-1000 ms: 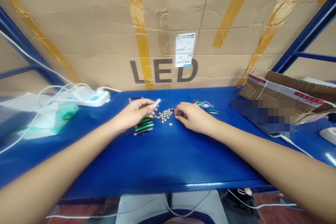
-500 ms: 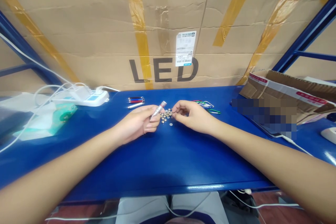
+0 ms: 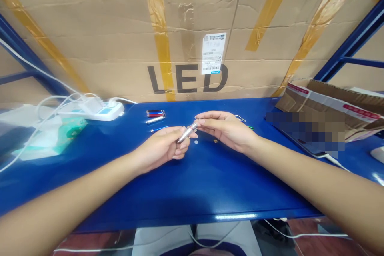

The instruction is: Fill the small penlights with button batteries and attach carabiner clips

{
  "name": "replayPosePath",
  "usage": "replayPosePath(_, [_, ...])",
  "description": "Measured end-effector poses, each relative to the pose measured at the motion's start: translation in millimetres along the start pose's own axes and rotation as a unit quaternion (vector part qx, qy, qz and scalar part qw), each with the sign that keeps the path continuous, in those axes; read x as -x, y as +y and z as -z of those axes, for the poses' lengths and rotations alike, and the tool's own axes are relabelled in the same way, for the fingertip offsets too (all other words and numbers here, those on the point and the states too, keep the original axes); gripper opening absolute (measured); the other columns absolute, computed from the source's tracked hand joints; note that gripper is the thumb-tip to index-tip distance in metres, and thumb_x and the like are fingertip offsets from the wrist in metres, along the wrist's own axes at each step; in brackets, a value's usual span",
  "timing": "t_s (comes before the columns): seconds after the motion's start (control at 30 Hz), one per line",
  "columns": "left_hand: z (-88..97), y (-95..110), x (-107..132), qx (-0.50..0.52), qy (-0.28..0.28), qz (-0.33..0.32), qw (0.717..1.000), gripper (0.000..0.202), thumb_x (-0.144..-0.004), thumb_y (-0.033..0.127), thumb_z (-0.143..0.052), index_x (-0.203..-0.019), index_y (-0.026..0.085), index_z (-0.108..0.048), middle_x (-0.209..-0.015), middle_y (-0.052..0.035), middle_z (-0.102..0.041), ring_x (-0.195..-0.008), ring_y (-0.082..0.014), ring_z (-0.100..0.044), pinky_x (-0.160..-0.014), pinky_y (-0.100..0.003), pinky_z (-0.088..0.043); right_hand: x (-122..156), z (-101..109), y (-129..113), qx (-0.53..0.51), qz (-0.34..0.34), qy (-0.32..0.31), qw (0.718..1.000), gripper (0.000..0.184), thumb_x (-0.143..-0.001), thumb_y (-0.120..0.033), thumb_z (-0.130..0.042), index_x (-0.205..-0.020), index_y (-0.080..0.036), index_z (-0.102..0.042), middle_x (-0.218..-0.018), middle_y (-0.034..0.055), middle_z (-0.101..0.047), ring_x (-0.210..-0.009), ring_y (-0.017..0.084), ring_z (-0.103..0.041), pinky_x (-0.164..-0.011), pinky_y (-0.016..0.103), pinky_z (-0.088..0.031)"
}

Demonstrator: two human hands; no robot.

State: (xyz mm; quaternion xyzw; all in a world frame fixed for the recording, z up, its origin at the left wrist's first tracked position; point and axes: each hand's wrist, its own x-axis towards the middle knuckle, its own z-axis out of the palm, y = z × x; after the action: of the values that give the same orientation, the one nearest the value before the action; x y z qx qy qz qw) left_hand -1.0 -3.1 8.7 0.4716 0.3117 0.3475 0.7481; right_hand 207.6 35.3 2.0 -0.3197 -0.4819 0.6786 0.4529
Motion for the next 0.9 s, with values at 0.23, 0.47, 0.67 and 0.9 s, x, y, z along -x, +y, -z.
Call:
replayPosePath(0.23, [-2.1,-2.6,-0.5,0.0,0.014,0.001,1.0,0.024,-0.099,0.026,-0.05,-0.093,0.012,-0.068,-0.062,0.0008,-0.046,-0.05,-0.0075,-0.039,-0.047,-0.018,-0.03,-3.5,4.8,3.9,0.006,0.014,0.022,1.0,0.019,-0.074,-0.031,-0.084,-0.085,-0.017,-0.077,-0.078,0.0013,-0.075,-0.069,0.008,-0.068,-0.081,0.024,-0.059])
replayPosePath(0.47, [-6.4,-2.0,2.2,0.016,0.029,0.017,0.999,0.02,-0.097,0.028,-0.053,-0.09,0.013,-0.064,-0.061,0.004,-0.037,-0.05,-0.0068,-0.034,-0.047,-0.018,-0.028,0.4,-1.1,5.1,0.017,0.045,0.023,0.999,0.023,-0.071,-0.031,-0.086,-0.088,-0.018,-0.077,-0.076,-0.0004,-0.072,-0.068,0.009,-0.066,-0.078,0.028,-0.058])
replayPosePath(0.67, [-7.6,-0.2,3.7,0.021,0.047,0.014,0.999,0.019,-0.097,0.023,-0.05,-0.084,0.013,-0.061,-0.06,0.0054,-0.031,-0.048,-0.0061,-0.028,-0.046,-0.017,-0.026,3.9,-4.2,5.4,0.042,0.068,-0.012,0.997,0.029,-0.07,-0.031,-0.087,-0.094,-0.018,-0.076,-0.084,0.0027,-0.076,-0.077,0.013,-0.071,-0.088,0.035,-0.058])
replayPosePath(0.9, [-7.3,-0.7,3.8,0.052,0.04,0.058,0.996,0.03,-0.096,0.025,-0.046,-0.07,0.014,-0.054,-0.058,0.0049,-0.027,-0.047,-0.0074,-0.026,-0.046,-0.019,-0.028,14.9,-12.4,1.8,0.167,0.166,-0.042,0.971,0.023,-0.078,-0.035,-0.081,-0.093,-0.02,-0.074,-0.086,0.0022,-0.073,-0.075,0.014,-0.068,-0.077,0.032,-0.057])
